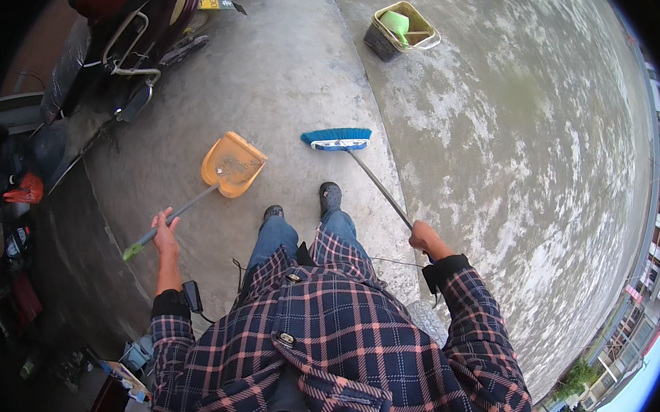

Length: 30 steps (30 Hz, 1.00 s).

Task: The person sweeps debris into a dustpan and disposes of it, then mops the floor. They wash their hands, fill an electric kettle with water from a large jar, place the kettle on the counter, and wipe the countertop and stovetop with a cloth.

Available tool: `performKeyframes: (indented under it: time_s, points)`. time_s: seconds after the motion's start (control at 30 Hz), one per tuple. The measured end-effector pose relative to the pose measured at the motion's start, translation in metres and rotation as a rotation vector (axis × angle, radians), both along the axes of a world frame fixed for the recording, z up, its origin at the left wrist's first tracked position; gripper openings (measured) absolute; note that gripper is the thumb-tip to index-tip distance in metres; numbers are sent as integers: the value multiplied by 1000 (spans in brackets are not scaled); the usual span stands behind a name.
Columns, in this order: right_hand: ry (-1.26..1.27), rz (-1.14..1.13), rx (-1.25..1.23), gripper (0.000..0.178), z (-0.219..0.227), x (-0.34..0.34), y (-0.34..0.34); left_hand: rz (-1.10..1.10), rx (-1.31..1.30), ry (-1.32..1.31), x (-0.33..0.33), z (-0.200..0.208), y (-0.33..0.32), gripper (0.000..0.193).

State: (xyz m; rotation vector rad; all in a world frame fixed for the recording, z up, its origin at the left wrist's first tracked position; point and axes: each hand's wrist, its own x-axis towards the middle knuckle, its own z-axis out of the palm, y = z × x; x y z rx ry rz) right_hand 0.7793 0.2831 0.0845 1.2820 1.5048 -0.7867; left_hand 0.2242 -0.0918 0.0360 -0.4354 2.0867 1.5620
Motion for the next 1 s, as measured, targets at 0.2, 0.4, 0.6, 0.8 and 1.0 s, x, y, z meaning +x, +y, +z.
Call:
performKeyframes:
  time_s: [0.2, 0.4, 0.6, 0.8, 1.0]
  points:
    - [72, -563, 94, 13, 56, 2, -54, -465, -7, -31, -10, -55, 19, 25]
    - [697, 507, 43, 14, -8, -64, -97, -559, -21, 87, 22, -57, 32, 28]
    - [137, -610, -308, 17, -39, -177, -206, -557, -47, 137, 28, -86, 52, 29]
    - [264, -742, -384, 12, 39, -162, -196, -582, -172, 84, 27, -97, 63, 27]
    - [242, -662, -203, 12, 99, -107, -158, -618, -103, 166, 41, -91, 43, 27]
